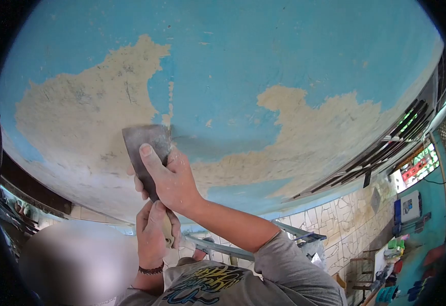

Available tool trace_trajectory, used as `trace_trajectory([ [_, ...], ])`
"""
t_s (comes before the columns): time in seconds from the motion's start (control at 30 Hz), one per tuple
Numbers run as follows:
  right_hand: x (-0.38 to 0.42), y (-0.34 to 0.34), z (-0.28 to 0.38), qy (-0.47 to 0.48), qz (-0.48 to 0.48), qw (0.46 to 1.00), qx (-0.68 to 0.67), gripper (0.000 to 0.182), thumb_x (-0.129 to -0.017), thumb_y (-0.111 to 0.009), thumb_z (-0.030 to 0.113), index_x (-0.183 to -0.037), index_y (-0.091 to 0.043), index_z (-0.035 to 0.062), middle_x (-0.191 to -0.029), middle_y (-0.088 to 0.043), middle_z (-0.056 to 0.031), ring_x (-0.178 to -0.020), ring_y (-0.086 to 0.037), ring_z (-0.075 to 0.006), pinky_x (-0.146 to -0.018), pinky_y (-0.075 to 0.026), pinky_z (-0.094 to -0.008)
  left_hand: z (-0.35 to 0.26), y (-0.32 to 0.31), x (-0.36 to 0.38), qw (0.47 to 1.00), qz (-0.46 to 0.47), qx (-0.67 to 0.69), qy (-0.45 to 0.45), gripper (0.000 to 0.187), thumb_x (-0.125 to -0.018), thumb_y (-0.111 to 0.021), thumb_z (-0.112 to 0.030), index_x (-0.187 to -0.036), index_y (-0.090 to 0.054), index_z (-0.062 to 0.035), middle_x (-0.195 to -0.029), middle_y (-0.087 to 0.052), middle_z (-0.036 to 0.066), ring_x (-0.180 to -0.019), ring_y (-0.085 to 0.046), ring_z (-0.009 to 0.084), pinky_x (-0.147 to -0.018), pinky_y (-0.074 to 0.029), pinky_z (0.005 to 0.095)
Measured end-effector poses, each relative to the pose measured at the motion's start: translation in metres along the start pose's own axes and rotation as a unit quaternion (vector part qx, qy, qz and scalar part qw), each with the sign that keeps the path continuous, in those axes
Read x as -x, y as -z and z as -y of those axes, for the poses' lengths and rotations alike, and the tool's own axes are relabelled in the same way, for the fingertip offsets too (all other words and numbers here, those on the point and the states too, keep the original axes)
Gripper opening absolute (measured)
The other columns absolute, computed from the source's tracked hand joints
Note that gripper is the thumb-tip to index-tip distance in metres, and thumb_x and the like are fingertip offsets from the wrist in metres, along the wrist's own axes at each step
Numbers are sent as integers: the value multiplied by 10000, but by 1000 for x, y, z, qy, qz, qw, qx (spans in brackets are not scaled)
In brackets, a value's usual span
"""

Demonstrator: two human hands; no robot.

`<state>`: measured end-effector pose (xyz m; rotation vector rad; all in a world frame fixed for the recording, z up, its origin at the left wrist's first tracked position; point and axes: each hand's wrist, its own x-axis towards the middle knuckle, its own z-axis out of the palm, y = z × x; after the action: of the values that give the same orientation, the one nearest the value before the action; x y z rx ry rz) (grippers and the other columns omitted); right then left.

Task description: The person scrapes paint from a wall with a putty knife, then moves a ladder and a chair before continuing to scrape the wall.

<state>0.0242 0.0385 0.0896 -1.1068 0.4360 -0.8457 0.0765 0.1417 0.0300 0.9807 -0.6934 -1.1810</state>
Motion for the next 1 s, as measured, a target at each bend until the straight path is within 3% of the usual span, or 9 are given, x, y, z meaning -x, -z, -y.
trace_trajectory([
  [0.43,-7,-3,16,44,24,999,-6,327,-998,-489,354,-1000,-544,32,-746,-598,-63,-538,-558,-117,-416,-439,-247,-23,-15,-13,999,7,-21,-46,383,-1002,-461,-389,-971,-524,-12,-540,-513,66,-344,-445,129,-320,-356,247],
  [0.87,-5,-1,6,28,19,999,-8,346,-996,-487,373,-1012,-529,30,-771,-609,-82,-511,-540,-119,-411,-435,-262,-7,-9,-3,1000,1,11,-10,336,-999,-476,-354,-930,-513,-27,-539,-511,66,-336,-443,131,-302,-349,248],
  [1.0,-12,-4,16,45,45,998,13,354,-995,-486,378,-1033,-516,27,-789,-610,-88,-504,-534,-121,-413,-429,-266,-20,-13,-5,999,2,-6,-46,344,-999,-474,-366,-917,-507,-34,-536,-510,68,-333,-445,139,-299,-347,250],
])
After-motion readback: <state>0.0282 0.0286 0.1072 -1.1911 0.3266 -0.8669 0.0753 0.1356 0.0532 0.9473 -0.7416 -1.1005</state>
